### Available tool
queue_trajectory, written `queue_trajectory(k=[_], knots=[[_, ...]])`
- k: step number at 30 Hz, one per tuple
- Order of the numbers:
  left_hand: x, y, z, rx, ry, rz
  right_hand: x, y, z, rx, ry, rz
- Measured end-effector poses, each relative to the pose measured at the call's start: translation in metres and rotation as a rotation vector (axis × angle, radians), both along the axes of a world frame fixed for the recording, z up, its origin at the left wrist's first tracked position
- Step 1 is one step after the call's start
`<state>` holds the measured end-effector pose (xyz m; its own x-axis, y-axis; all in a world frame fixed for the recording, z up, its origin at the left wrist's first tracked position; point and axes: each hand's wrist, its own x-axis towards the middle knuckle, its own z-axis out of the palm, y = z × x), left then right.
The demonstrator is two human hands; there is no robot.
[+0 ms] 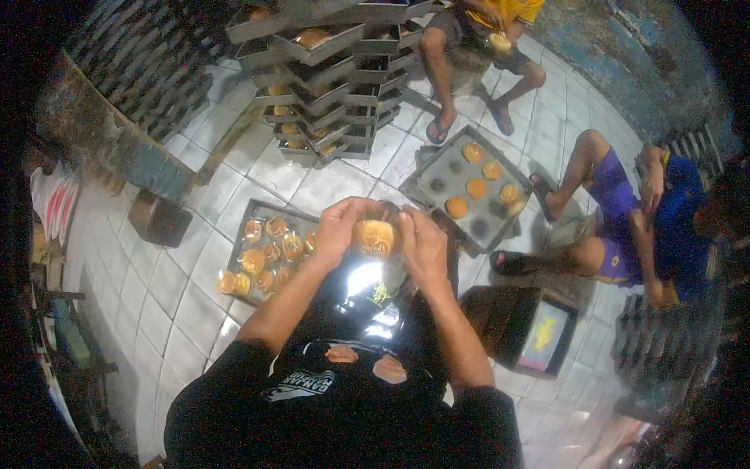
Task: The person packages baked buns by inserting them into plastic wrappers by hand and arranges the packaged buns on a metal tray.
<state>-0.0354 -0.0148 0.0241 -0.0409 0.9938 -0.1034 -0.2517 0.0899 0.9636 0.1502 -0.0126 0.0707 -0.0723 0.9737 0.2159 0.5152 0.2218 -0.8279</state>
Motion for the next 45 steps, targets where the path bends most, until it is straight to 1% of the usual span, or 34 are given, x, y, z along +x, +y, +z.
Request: queue_trajectory(k=[1, 2, 3, 4, 5, 6, 7, 8, 9, 10, 12, 13, 14, 17, 18, 20, 21, 22, 23, 24, 25, 26, 27, 28, 30, 32, 33, 34, 36, 38, 40, 41, 44, 45], knots=[[0.003, 0.004, -0.002, 0.126, 0.18, 0.082, -0.002, 0.001, 0.005, 0.002, -0.017, 0.025], [0.006, 0.004, -0.004, 0.132, 0.175, 0.081, -0.002, 0.002, 0.009, 0.002, -0.035, 0.051], [0.009, 0.002, 0.005, 0.076, 0.061, 0.14, -0.001, 0.004, 0.01, 0.028, -0.149, 0.058], [0.009, 0.002, 0.016, 0.022, -0.051, 0.205, -0.004, 0.004, 0.023, 0.034, -0.151, 0.065], [0.007, 0.001, 0.027, 0.052, 0.072, 0.223, -0.005, -0.001, 0.039, 0.115, -0.11, 0.065], [0.004, 0.004, 0.033, 0.051, 0.076, 0.22, -0.005, -0.005, 0.048, 0.188, -0.068, 0.057], [-0.001, 0.007, 0.037, 0.058, 0.195, 0.249, -0.004, 0.004, 0.044, 0.176, -0.064, 0.044], [-0.002, 0.009, 0.038, 0.061, 0.314, 0.271, 0.001, 0.02, 0.038, 0.056, -0.004, 0.029], [-0.002, 0.02, 0.023, 0.084, 0.153, 0.344, 0.007, 0.031, 0.03, -0.051, 0.06, 0.017], [-0.005, 0.018, 0.025, 0.085, 0.159, 0.336, 0.016, 0.032, 0.021, -0.052, 0.066, 0.009], [-0.017, 0.013, 0.03, 0.409, 0.656, 0.434, 0.024, 0.04, 0.005, -0.394, 0.38, 0.078], [-0.019, -0.001, 0.031, 0.324, 0.555, 0.371, 0.023, 0.028, 0.01, -0.49, 0.502, 0.113], [-0.02, -0.018, 0.016, 0.3, 0.558, 0.366, 0.024, 0.012, 0.0, -0.514, 0.503, 0.108], [-0.026, -0.041, -0.053, -0.035, 0.361, 0.232, 0.025, -0.018, -0.038, -0.798, 0.502, 0.043], [-0.026, -0.042, -0.052, -0.052, 0.361, 0.229, 0.023, -0.029, -0.054, -0.876, 0.52, 0.023], [-0.024, -0.039, -0.036, -0.311, -0.021, 0.171, 0.025, -0.039, -0.071, -0.872, 0.442, 0.065], [-0.019, -0.033, -0.027, -0.233, -0.068, 0.18, 0.014, -0.044, -0.057, -0.739, 0.59, -0.018], [-0.018, -0.028, -0.022, -0.244, -0.067, 0.169, 0.009, -0.045, -0.046, -0.587, 0.732, -0.107], [-0.014, -0.021, -0.019, -0.038, 0.041, 0.07, 0.013, -0.044, -0.044, -0.62, 0.759, -0.097], [-0.009, -0.014, -0.018, 0.168, 0.143, -0.03, 0.018, -0.041, -0.039, -0.618, 0.759, -0.117], [-0.004, -0.007, -0.022, 0.218, 0.114, -0.081, 0.022, -0.034, -0.032, -0.54, 0.646, -0.074], [0.002, -0.001, -0.026, 0.213, 0.109, -0.092, 0.024, -0.025, -0.024, -0.464, 0.532, -0.025], [0.011, 0.007, -0.016, 0.154, 0.087, 0.012, 0.026, -0.01, -0.012, -0.323, 0.36, -0.089], [0.016, 0.009, -0.009, 0.093, 0.068, 0.118, 0.034, 0.01, -0.028, -0.244, 0.46, -0.107], [0.013, 0.003, -0.006, 0.011, 0.093, 0.071, 0.047, 0.054, -0.034, -0.104, 0.272, -0.116], [0.015, -0.018, -0.002, 0.229, 0.782, -0.154, 0.08, 0.092, -0.097, 0.028, -0.144, -0.131], [0.015, -0.029, -0.008, 0.33, 0.886, -0.218, 0.088, 0.095, -0.11, 0.041, -0.141, -0.119], [0.015, -0.037, -0.006, 0.333, 0.897, -0.196, 0.092, 0.091, -0.119, 0.0, -0.137, -0.162], [0.013, -0.054, 0.0, 0.388, 1.121, -0.268, 0.085, 0.071, -0.118, -0.048, -0.123, -0.196], [0.008, -0.062, -0.009, 0.409, 1.117, -0.267, 0.082, 0.027, -0.093, -0.382, 0.094, -0.01], [0.005, -0.063, -0.016, 0.542, 1.092, -0.263, 0.082, -0.017, -0.077, -0.244, 0.045, 0.115], [0.005, -0.064, -0.019, 0.56, 1.001, -0.263, 0.079, -0.034, -0.06, -0.24, 0.087, 0.127], [0.009, -0.074, 0.02, 0.684, 0.952, -0.214, 0.08, -0.072, -0.038, -0.421, 0.456, 0.094], [0.01, -0.077, 0.029, 0.695, 0.989, -0.246, 0.085, -0.077, -0.032, -0.5, 0.364, 0.148]])
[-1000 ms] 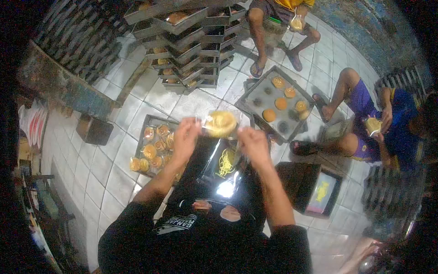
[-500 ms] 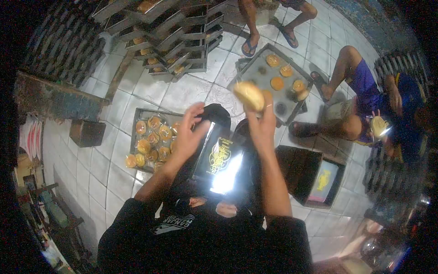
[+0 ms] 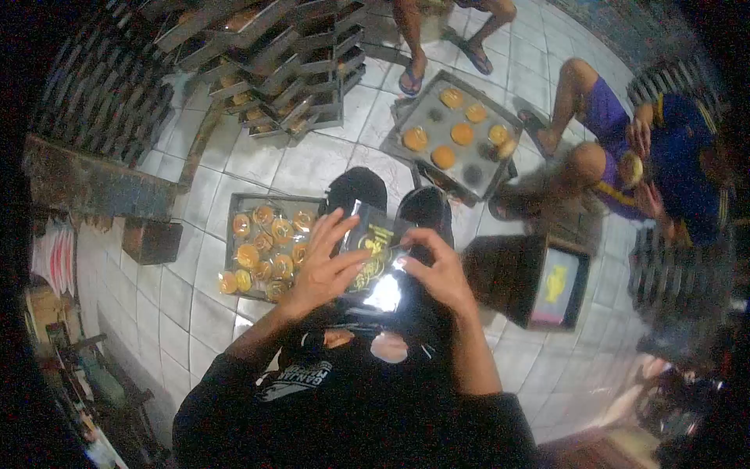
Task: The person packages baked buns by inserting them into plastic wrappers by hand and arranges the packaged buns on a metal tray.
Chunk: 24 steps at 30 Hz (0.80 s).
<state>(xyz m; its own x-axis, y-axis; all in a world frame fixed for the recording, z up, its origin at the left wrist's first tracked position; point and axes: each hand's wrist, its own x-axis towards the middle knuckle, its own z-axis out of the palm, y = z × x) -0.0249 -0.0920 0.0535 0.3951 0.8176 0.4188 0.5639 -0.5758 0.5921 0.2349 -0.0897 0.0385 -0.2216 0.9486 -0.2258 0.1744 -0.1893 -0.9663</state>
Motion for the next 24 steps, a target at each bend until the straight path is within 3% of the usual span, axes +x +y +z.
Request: queue_trajectory(k=[1, 3, 5, 7, 9, 11, 12, 13, 15, 16, 17, 18, 19, 20, 21, 23, 24], knots=[[0.0, -0.006, -0.002, -0.006, -0.003, -0.014, 0.005, -0.002, 0.008, -0.059, -0.08, 0.092], [-0.001, -0.014, -0.011, -0.32, -0.195, -0.207, 0.004, -0.012, 0.025, 0.055, -0.142, 0.08], [-0.002, -0.023, -0.019, -0.369, -0.247, -0.184, 0.003, -0.017, 0.041, 0.321, -0.412, 0.26], [-0.006, -0.029, -0.01, -0.822, -0.319, -0.19, 0.003, -0.024, 0.05, 0.376, -0.355, 0.289], [-0.011, -0.03, -0.012, -0.839, -0.382, -0.156, 0.006, -0.027, 0.065, 0.443, -0.3, 0.373], [-0.018, -0.021, -0.007, -1.026, -0.274, -0.346, 0.012, -0.023, 0.081, 0.438, -0.273, 0.37], [-0.015, -0.025, -0.009, -1.088, -0.47, -0.306, 0.014, -0.017, 0.088, 0.444, -0.195, 0.373], [-0.016, -0.022, -0.006, -1.113, -0.469, -0.308, 0.017, -0.011, 0.093, 0.448, -0.116, 0.377], [-0.023, -0.008, 0.001, -1.278, -0.256, -0.306, 0.034, 0.008, 0.086, 0.366, -0.053, 0.38], [-0.024, -0.01, -0.003, -1.191, -0.289, -0.16, 0.052, 0.025, 0.069, 0.222, 0.124, 0.388], [-0.027, -0.005, -0.011, -1.21, -0.284, -0.166, 0.075, 0.042, 0.047, 0.072, 0.301, 0.386], [-0.03, 0.002, -0.021, -1.13, -0.687, -0.05, 0.096, 0.065, 0.003, -0.042, 0.335, 0.185], [-0.03, 0.012, -0.03, -1.012, -1.083, 0.077, 0.123, 0.094, -0.067, -0.025, 0.061, -0.14], [-0.017, 0.035, -0.012, -1.043, -1.166, 0.223, 0.158, 0.121, -0.148, 0.115, -0.494, -0.283], [-0.006, 0.061, 0.004, -1.069, -1.244, 0.382, 0.189, 0.138, -0.218, 0.207, -1.018, -0.196], [-0.005, 0.078, -0.026, -1.107, -1.244, 0.421, 0.218, 0.163, -0.275, 0.195, -1.284, 0.464], [-0.003, 0.077, -0.044, -1.058, -0.816, 0.508, 0.238, 0.175, -0.311, 0.244, -1.311, 0.774]])
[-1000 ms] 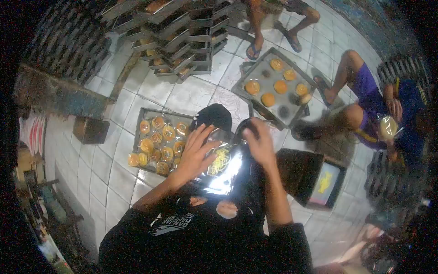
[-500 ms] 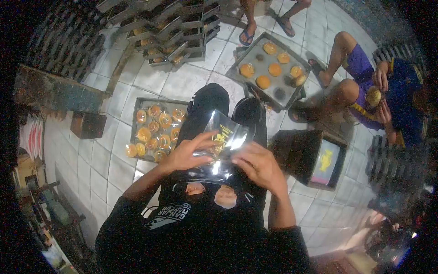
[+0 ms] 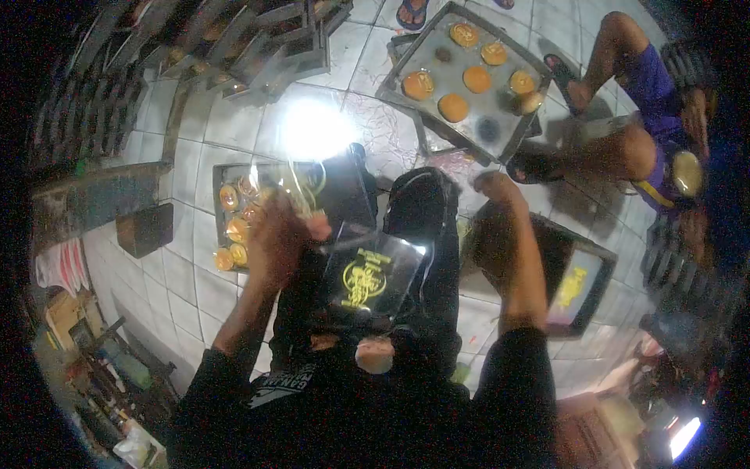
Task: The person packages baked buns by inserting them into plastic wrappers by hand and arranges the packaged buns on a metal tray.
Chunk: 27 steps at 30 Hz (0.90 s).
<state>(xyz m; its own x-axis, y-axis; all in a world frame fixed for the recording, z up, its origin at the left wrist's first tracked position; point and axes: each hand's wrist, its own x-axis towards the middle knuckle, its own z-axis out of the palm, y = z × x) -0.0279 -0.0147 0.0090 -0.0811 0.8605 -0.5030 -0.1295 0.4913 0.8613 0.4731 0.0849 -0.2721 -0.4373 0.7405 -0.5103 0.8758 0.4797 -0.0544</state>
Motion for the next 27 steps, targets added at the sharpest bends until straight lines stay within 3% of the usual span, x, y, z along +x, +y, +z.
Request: queue_trajectory(k=[2, 3, 4, 5, 6, 7, 9, 11, 13, 14, 17, 19, 21, 23, 25, 27], knots=[[0.017, 0.006, 0.005, -0.059, 0.088, 0.007, -0.054, 0.036, 0.036, -0.618, 0.755, -1.03], [0.026, 0.008, 0.007, -0.09, 0.13, 0.009, -0.052, 0.065, 0.014, -0.495, 0.543, -0.83], [0.03, 0.012, 0.009, -0.056, 0.007, 0.085, -0.043, 0.09, -0.018, -0.249, 0.457, -0.524], [0.031, 0.016, 0.006, -0.023, -0.111, 0.161, -0.041, 0.115, -0.044, -0.174, 0.477, -0.563], [0.021, 0.021, 0.0, 0.104, 0.13, -0.035, -0.042, 0.133, -0.069, -0.097, 0.499, -0.604], [0.021, 0.023, -0.005, 0.08, 0.146, -0.054, -0.055, 0.149, -0.069, -0.001, 0.592, -0.667], [0.02, 0.02, -0.009, 0.141, 0.185, 0.079, -0.07, 0.179, -0.073, 0.024, 0.517, -0.74], [0.013, 0.02, -0.007, 0.138, 0.115, 0.024, -0.067, 0.2, -0.132, 0.126, 0.545, -0.706], [0.025, 0.027, 0.001, 0.108, -0.123, 0.253, -0.079, 0.205, -0.151, 0.333, 0.524, -0.665], [0.024, 0.021, -0.007, 0.134, -0.052, 0.284, -0.083, 0.205, -0.157, 0.323, 0.53, -0.673], [0.021, 0.012, -0.016, 0.15, 0.01, 0.358, -0.123, 0.203, -0.088, 0.08, 0.418, -0.898], [0.013, 0.011, -0.023, 0.206, 0.14, 0.203, -0.143, 0.195, -0.04, 0.014, 0.202, -0.774], [0.015, 0.017, -0.019, 0.295, 0.267, 0.057, -0.133, 0.17, -0.088, 0.153, 0.551, -0.831], [0.03, 0.03, -0.003, 0.096, -0.015, 0.287, -0.125, 0.163, -0.073, 0.017, 0.671, -0.955], [0.026, 0.03, 0.01, 0.111, -0.1, 0.198, -0.126, 0.156, -0.029, -0.078, 0.943, -1.138], [0.026, 0.025, 0.007, 0.068, 0.098, 0.165, -0.142, 0.13, 0.074, -0.174, 1.183, -1.285]])
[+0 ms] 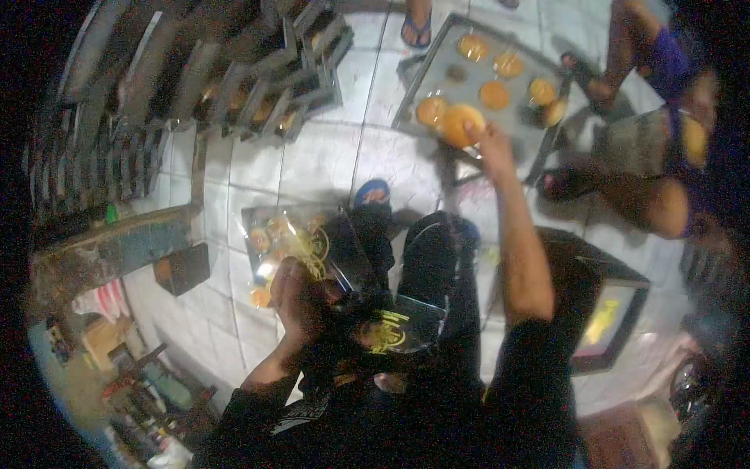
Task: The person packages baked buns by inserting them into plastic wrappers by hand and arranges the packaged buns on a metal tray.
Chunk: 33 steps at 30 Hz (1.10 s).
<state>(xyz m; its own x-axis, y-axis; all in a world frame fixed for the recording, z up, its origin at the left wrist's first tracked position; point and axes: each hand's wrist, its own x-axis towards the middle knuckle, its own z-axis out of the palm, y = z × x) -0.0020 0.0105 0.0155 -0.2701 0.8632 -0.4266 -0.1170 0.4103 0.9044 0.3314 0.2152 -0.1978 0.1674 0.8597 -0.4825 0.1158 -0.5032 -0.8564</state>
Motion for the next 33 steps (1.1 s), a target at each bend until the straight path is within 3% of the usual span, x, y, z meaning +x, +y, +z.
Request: queue_trajectory(k=[1, 2, 4, 6, 8, 10, 13, 14, 17, 21, 25, 26, 28, 30, 33], knots=[[0.004, -0.004, -0.007, -0.024, -0.233, 0.175, -0.009, -0.021, 0.037, 0.078, 0.299, -0.065], [0.007, -0.003, 0.0, 0.02, -0.259, 0.172, -0.018, -0.042, 0.071, 0.151, 0.605, -0.112], [0.003, 0.0, 0.016, -0.065, -0.257, 0.139, -0.036, -0.084, 0.133, 0.174, 0.724, -0.116], [-0.004, 0.004, 0.021, -0.063, -0.359, 0.13, -0.058, -0.128, 0.204, 0.183, 0.65, 0.054], [-0.016, 0.012, 0.014, -0.029, -0.56, 0.124, -0.093, -0.182, 0.272, 0.294, 0.339, 0.202], [-0.017, 0.02, 0.0, -0.006, -0.624, 0.139, -0.126, -0.234, 0.294, 0.631, -0.199, 0.391], [0.002, 0.018, 0.012, -0.018, -0.719, 0.096, -0.14, -0.26, 0.269, 1.216, -0.459, 0.629], [0.012, 0.011, 0.024, -0.004, -0.727, 0.075, -0.138, -0.259, 0.262, 1.231, -0.477, 0.646], [0.022, -0.01, 0.057, -0.029, -0.827, -0.05, -0.132, -0.262, 0.257, 1.243, -0.565, 0.341], [0.02, -0.047, 0.079, -0.046, -0.873, -0.092, -0.149, -0.269, 0.294, 1.246, -0.815, 0.478], [-0.02, -0.028, 0.03, -0.046, -1.107, -0.126, -0.192, -0.289, 0.293, 0.987, -0.497, 0.625], [-0.015, -0.036, 0.021, -0.048, -1.091, -0.126, -0.196, -0.287, 0.283, 0.991, -0.483, 0.616], [0.02, -0.063, 0.032, 0.278, -0.614, 0.07, -0.197, -0.271, 0.26, 1.142, -0.748, 0.526], [0.02, -0.068, 0.034, 0.325, -0.474, -0.022, -0.191, -0.264, 0.274, 1.122, -0.776, 0.543], [-0.013, -0.039, 0.051, 0.243, -1.059, -0.027, -0.192, -0.263, 0.276, 1.147, -0.674, 0.577]])
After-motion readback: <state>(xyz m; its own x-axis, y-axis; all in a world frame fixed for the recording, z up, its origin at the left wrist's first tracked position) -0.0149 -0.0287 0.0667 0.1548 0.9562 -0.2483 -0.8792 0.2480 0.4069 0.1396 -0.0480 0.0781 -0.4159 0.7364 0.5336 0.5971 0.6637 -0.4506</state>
